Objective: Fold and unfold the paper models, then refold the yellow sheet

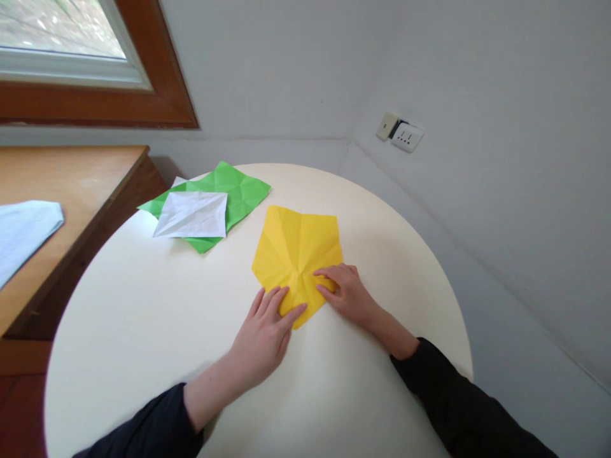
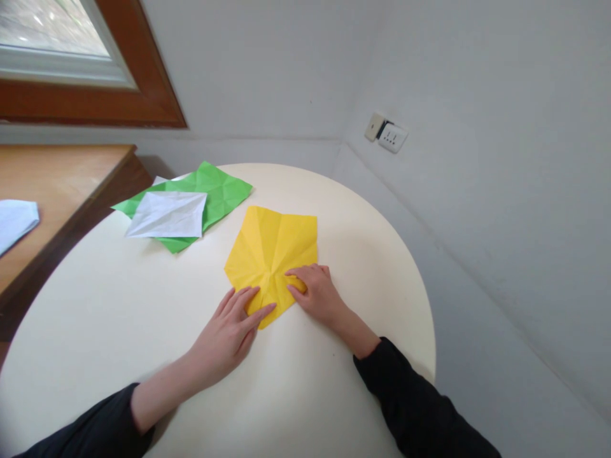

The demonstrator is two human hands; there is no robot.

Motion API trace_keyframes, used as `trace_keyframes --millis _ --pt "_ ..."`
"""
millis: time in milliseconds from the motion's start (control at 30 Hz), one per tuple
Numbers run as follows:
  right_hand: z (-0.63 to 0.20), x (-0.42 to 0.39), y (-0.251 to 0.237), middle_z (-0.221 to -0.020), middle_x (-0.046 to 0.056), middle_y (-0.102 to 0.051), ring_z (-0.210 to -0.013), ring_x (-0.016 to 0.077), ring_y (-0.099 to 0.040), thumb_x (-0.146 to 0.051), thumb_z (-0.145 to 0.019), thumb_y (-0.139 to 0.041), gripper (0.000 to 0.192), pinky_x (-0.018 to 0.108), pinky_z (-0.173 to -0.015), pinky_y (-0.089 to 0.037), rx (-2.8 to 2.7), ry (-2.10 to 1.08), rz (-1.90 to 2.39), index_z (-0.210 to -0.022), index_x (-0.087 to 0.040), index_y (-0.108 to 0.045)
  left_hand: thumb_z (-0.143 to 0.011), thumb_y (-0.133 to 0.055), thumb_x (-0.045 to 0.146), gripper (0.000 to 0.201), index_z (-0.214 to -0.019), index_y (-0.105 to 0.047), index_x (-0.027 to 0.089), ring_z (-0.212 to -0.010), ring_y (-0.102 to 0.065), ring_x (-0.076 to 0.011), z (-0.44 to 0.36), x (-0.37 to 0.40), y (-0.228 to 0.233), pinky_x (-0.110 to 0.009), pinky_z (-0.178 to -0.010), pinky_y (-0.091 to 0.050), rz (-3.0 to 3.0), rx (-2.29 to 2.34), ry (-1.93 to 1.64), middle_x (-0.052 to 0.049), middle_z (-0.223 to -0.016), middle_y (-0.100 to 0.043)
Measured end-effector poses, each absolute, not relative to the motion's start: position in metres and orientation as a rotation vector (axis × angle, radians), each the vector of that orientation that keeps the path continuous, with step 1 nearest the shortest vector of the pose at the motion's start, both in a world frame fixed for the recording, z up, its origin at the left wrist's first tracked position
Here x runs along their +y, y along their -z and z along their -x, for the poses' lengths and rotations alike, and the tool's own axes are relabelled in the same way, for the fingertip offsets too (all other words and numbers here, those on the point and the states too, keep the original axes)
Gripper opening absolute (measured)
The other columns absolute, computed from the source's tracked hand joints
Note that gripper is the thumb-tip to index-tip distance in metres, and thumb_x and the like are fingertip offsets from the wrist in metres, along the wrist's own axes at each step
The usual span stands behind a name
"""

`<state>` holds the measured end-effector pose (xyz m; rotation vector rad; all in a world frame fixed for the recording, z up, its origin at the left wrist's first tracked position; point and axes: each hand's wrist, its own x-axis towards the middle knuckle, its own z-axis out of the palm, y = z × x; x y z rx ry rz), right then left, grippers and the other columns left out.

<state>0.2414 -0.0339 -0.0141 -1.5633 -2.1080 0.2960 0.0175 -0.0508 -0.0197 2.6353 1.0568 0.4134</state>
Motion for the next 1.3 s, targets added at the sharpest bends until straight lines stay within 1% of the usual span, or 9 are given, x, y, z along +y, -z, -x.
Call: trace_keyframes --millis 200,400,500,567,767,867,1000,1167,1300 --pt "-0.238 -0.038 0.014 -0.103 0.011 -0.060 -0.100 0.0246 -0.054 -0.017 -0.080 -0.056 0.027 0.040 -0.086 -0.037 -2.145 -0.046 1.521 -0.106 -0.018 -0.059 -0.082 -0.047 0.014 0.046 -0.125 -0.053 0.027 -0.124 -0.039 -0.0331 -0.018 -0.051 0.018 -0.056 -0.102 -0.028 -2.652 1.062 -0.411 -0.013 -0.137 -0.045" --pt "-0.235 -0.041 0.017 -0.101 0.011 -0.062 -0.098 0.0237 -0.056 -0.012 -0.082 -0.053 0.022 0.042 -0.084 -0.041 -2.183 0.057 1.322 -0.102 -0.018 -0.059 -0.084 -0.045 0.015 0.043 -0.125 -0.053 0.028 -0.121 -0.042 -0.0313 -0.018 -0.054 0.015 -0.053 -0.097 -0.031 -2.695 1.136 -0.385 -0.012 -0.134 -0.047" --pt "-0.234 -0.043 0.017 -0.101 0.010 -0.064 -0.097 0.0218 -0.058 -0.012 -0.083 -0.050 0.021 0.041 -0.084 -0.044 -2.238 -0.036 1.211 -0.101 -0.019 -0.059 -0.086 -0.043 0.017 0.042 -0.125 -0.052 0.030 -0.118 -0.042 -0.0326 -0.018 -0.056 0.015 -0.054 -0.093 -0.031 -2.699 1.187 -0.395 -0.012 -0.133 -0.048" --pt "-0.235 -0.043 0.017 -0.106 0.009 -0.064 -0.100 0.0208 -0.058 -0.014 -0.084 -0.051 0.023 0.040 -0.086 -0.046 -2.261 -0.156 1.171 -0.105 -0.020 -0.058 -0.086 -0.042 0.017 0.043 -0.127 -0.050 0.028 -0.117 -0.042 -0.0326 -0.018 -0.056 0.015 -0.053 -0.092 -0.031 -2.698 1.194 -0.406 -0.012 -0.132 -0.049" --pt "-0.240 -0.043 0.012 -0.124 0.011 -0.056 -0.118 0.0209 -0.050 -0.021 -0.082 -0.057 0.038 0.041 -0.100 -0.041 -2.330 -0.430 1.173 -0.120 -0.020 -0.052 -0.083 -0.035 0.011 0.046 -0.128 -0.045 0.017 -0.118 -0.042 -0.0276 -0.014 -0.049 0.012 -0.048 -0.096 -0.028 -2.588 1.185 -0.480 -0.011 -0.130 -0.052" --pt "-0.242 -0.043 0.009 -0.128 0.012 -0.053 -0.121 0.0217 -0.047 -0.023 -0.080 -0.060 0.043 0.042 -0.102 -0.039 -2.367 -0.478 1.194 -0.122 -0.019 -0.052 -0.080 -0.034 0.007 0.050 -0.129 -0.042 0.013 -0.123 -0.040 -0.0260 -0.010 -0.043 0.010 -0.050 -0.102 -0.021 -2.561 1.213 -0.499 -0.011 -0.133 -0.051" --pt "-0.243 -0.042 0.010 -0.132 0.011 -0.051 -0.124 0.0216 -0.045 -0.025 -0.080 -0.060 0.047 0.042 -0.105 -0.036 -2.396 -0.498 1.219 -0.125 -0.019 -0.051 -0.078 -0.033 0.008 0.052 -0.130 -0.041 0.012 -0.127 -0.038 -0.0264 -0.006 -0.037 0.011 -0.056 -0.105 -0.013 -2.573 1.242 -0.472 -0.013 -0.135 -0.048" --pt "-0.242 -0.041 0.012 -0.135 0.011 -0.049 -0.128 0.0213 -0.042 -0.026 -0.081 -0.059 0.051 0.043 -0.108 -0.031 -2.436 -0.521 1.238 -0.130 -0.018 -0.047 -0.083 -0.033 0.013 0.046 -0.126 -0.048 0.014 -0.127 -0.039 -0.0274 -0.005 -0.035 0.015 -0.058 -0.105 -0.014 -2.605 1.274 -0.407 -0.013 -0.135 -0.049" --pt "-0.242 -0.040 0.011 -0.136 0.011 -0.047 -0.129 0.0216 -0.040 -0.026 -0.081 -0.059 0.049 0.043 -0.109 -0.029 -2.461 -0.533 1.253 -0.128 -0.017 -0.049 -0.084 -0.033 0.015 0.046 -0.127 -0.048 0.015 -0.127 -0.039 -0.0294 -0.005 -0.036 0.015 -0.060 -0.103 -0.019 -2.641 1.315 -0.365 -0.014 -0.137 -0.046"
